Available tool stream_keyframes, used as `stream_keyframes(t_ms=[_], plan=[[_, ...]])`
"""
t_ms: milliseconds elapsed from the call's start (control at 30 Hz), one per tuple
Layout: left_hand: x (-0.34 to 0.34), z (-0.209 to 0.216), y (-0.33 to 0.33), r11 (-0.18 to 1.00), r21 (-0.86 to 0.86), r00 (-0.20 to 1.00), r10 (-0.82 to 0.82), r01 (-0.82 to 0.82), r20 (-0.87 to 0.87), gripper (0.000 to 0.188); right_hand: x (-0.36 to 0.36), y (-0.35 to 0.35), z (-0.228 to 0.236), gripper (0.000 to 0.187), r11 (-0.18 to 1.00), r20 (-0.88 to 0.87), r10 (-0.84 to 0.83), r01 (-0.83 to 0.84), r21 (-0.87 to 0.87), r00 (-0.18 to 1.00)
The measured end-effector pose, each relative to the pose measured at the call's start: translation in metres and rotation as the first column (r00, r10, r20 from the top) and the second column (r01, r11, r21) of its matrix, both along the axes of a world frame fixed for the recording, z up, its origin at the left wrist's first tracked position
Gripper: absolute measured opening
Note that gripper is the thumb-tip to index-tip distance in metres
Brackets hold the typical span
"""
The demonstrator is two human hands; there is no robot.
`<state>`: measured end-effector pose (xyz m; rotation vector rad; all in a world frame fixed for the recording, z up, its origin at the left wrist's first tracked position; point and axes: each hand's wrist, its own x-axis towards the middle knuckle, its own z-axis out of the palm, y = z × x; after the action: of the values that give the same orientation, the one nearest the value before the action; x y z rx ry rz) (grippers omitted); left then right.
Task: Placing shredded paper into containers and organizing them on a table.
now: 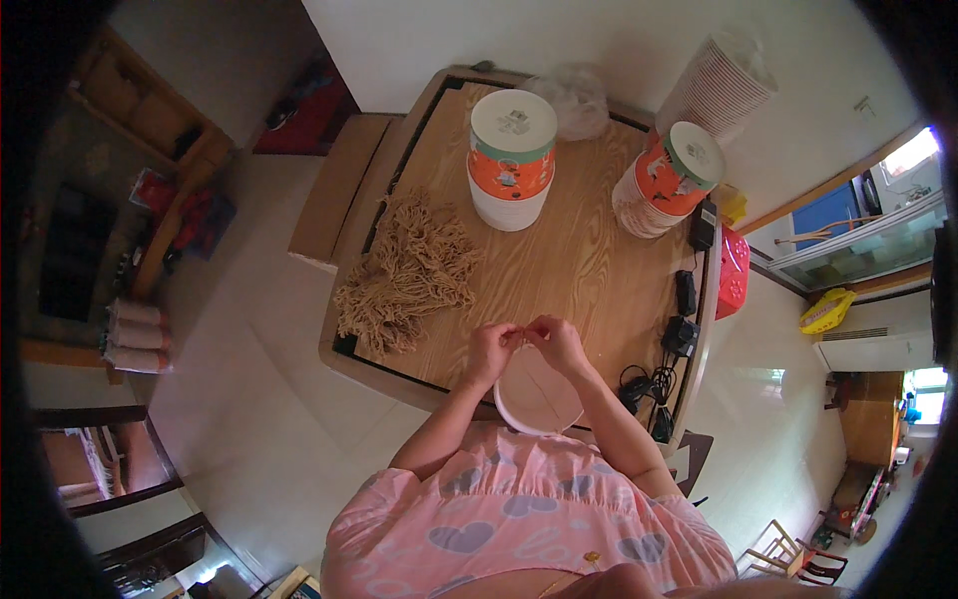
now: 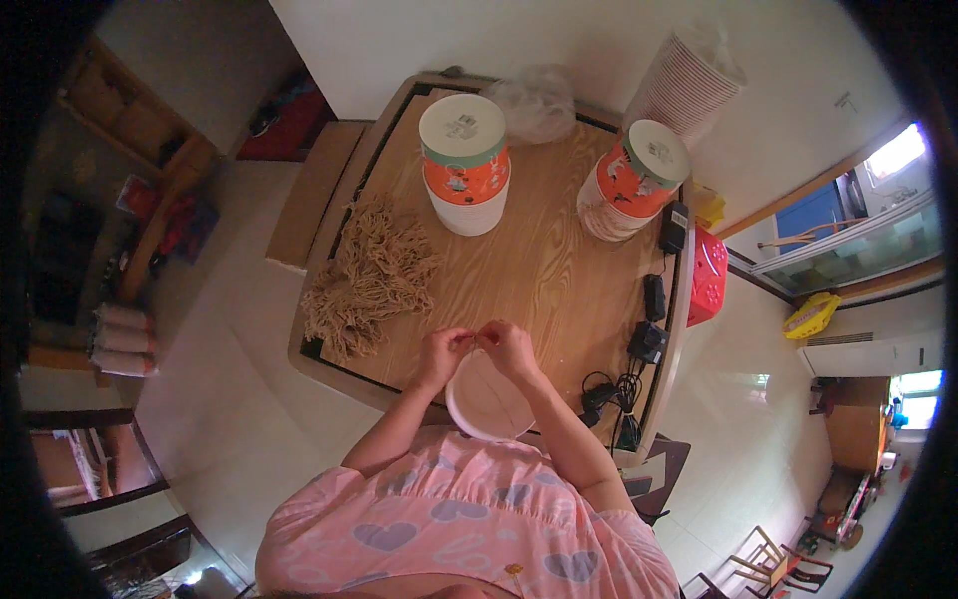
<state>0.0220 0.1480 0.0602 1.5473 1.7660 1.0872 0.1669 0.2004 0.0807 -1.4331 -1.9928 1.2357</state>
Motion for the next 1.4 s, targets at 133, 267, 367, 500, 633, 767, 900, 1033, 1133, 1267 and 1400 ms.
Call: stream_keyframes(t_ms=[133, 267, 367, 500, 633, 767, 900, 1033, 1133, 1267, 1400], plan=[[0.000, -0.004, 0.001, 0.999, -0.037, 0.993, 0.029, -0.025, 0.116, 0.012, 0.000, 0.000, -0.005, 0.012, 1.000, -0.006, -0.008, 0.008, -0.006, 1.000], [-0.006, -0.020, -0.001, 0.979, -0.199, 0.942, 0.112, -0.050, 0.316, 0.010, 0.001, 0.001, -0.009, 0.014, 0.998, -0.020, -0.039, 0.038, -0.049, 0.999], [-0.008, -0.036, -0.001, 0.981, -0.186, 0.900, 0.129, -0.055, 0.416, 0.010, 0.000, 0.003, -0.008, 0.016, 0.996, 0.004, 0.000, 0.000, -0.089, 1.000], [-0.011, -0.046, -0.004, 0.986, -0.164, 0.899, 0.098, -0.030, 0.426, 0.010, -0.005, 0.008, -0.006, 0.018, 0.964, -0.082, 0.024, -0.045, -0.262, 0.996], [-0.009, -0.043, -0.005, 0.985, -0.173, 0.842, 0.107, -0.017, 0.529, 0.010, -0.005, 0.011, -0.015, 0.017, 0.966, -0.088, 0.047, -0.068, -0.249, 0.995], [-0.009, -0.034, -0.006, 0.983, -0.184, 0.857, 0.100, -0.006, 0.506, 0.010, -0.006, 0.012, -0.014, 0.016, 0.970, -0.026, 0.056, -0.061, -0.235, 0.998], [-0.009, -0.041, -0.008, 0.975, -0.220, 0.815, 0.153, -0.032, 0.558, 0.010, -0.009, 0.010, -0.008, 0.016, 0.976, 0.006, 0.051, -0.048, -0.213, 0.999], [-0.007, -0.038, -0.007, 0.974, -0.224, 0.800, 0.154, -0.025, 0.580, 0.008, -0.008, 0.010, -0.009, 0.014, 0.982, 0.001, 0.036, -0.035, -0.184, 0.999], [-0.008, -0.036, -0.008, 0.976, -0.217, 0.787, 0.156, -0.029, 0.596, 0.007, -0.007, 0.009, -0.009, 0.014, 0.981, 0.003, 0.030, -0.029, -0.190, 1.000], [-0.011, -0.039, -0.009, 0.975, -0.221, 0.829, 0.131, -0.009, 0.543, 0.008, -0.007, 0.009, -0.005, 0.014, 0.975, 0.012, 0.042, -0.039, -0.217, 0.999], [-0.011, -0.036, -0.009, 0.964, -0.266, 0.787, 0.156, 0.010, 0.597, 0.007, -0.006, 0.009, -0.008, 0.015, 0.979, 0.019, 0.033, -0.029, -0.204, 0.999]])
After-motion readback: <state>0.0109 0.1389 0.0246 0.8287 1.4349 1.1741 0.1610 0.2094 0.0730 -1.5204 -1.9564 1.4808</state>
